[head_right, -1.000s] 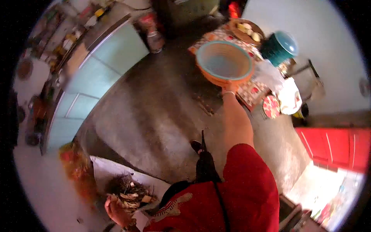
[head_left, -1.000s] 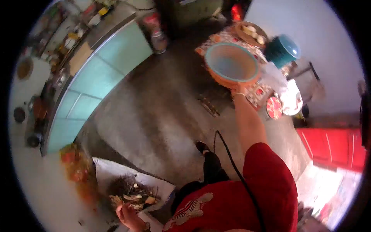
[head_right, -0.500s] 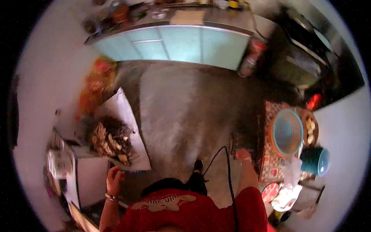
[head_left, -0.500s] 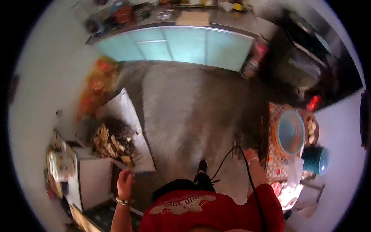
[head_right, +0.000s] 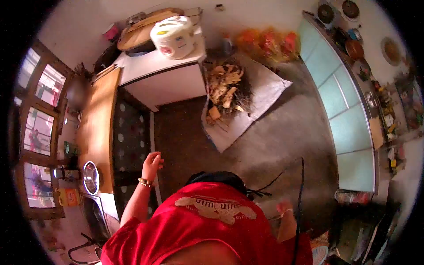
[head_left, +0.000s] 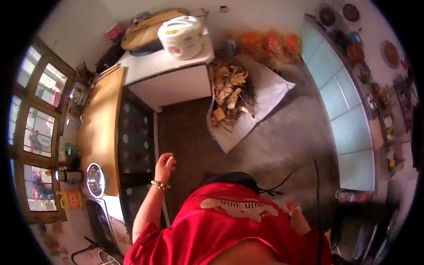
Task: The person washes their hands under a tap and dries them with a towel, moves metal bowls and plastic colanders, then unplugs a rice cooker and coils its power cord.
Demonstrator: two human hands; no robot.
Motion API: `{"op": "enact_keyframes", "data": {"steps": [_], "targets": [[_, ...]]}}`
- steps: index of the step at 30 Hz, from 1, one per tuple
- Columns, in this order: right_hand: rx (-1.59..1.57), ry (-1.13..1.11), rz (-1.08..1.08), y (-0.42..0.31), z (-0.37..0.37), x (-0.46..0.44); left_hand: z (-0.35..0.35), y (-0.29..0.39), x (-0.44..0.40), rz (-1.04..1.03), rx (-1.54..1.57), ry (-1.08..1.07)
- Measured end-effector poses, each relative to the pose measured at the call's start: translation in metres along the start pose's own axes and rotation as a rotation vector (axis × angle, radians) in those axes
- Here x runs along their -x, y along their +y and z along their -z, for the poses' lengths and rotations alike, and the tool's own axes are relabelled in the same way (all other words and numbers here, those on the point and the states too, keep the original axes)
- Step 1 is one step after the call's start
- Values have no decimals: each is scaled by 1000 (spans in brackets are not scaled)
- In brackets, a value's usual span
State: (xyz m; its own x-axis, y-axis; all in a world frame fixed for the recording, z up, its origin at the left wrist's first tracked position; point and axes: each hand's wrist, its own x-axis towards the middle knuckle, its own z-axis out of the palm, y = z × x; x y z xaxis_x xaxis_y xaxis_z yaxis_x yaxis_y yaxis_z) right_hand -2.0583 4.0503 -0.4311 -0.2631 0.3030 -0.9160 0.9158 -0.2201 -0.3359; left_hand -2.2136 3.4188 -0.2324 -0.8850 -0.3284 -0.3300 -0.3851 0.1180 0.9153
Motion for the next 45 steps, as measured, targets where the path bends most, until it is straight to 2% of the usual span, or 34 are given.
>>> {"op": "enact_keyframes", "data": {"steps": [3,6,7,9,10,12,14,16,17,18,20,22,24,25,26,28,34,40,41,42,45], "targets": [[119,-101,185,-96,-39,-13,55,-18,-16,50,68,78],[161,-372,550,-203,-109,-5,95,-12,-24,104,122,176],[153,-576,265,-253,-116,-83,106,-16,-27,98,157,200],[-256,-563,409,-350,-226,-116,119,-20,-34,99,192,258],[14,-507,637,-404,-264,-73,121,-25,-35,106,202,259],[569,-188,1074,-513,-350,46,126,-33,-39,142,238,305],[518,-172,1450,-588,-445,118,130,-46,-41,144,245,314],[530,-130,1599,-635,-528,201,129,-47,-40,202,290,409],[639,-123,1658,-670,-567,215,127,-47,-41,203,287,419],[616,-127,1728,-694,-608,230,128,-47,-43,231,297,466],[684,-125,1956,-743,-684,243,125,-43,-52,296,287,583],[928,115,1998,-766,-739,257,129,-64,-66,323,347,600],[1210,120,1854,-781,-773,256,113,-33,-94,330,412,629],[1284,107,1862,-794,-794,228,108,-14,-110,336,453,606],[1254,187,1953,-793,-798,225,104,5,-127,344,454,603],[1214,-15,1894,-804,-801,219,94,38,-164,310,309,522],[1094,-220,1833,-793,-759,223,101,70,-277,203,231,339],[1008,-236,1869,-772,-709,231,85,108,-396,121,159,146],[1008,-245,1726,-766,-710,238,81,124,-417,125,150,122],[1011,-241,1691,-760,-713,242,77,142,-439,50,171,74],[886,-431,1451,-745,-730,254,68,188,-502,-100,230,-22]]}}
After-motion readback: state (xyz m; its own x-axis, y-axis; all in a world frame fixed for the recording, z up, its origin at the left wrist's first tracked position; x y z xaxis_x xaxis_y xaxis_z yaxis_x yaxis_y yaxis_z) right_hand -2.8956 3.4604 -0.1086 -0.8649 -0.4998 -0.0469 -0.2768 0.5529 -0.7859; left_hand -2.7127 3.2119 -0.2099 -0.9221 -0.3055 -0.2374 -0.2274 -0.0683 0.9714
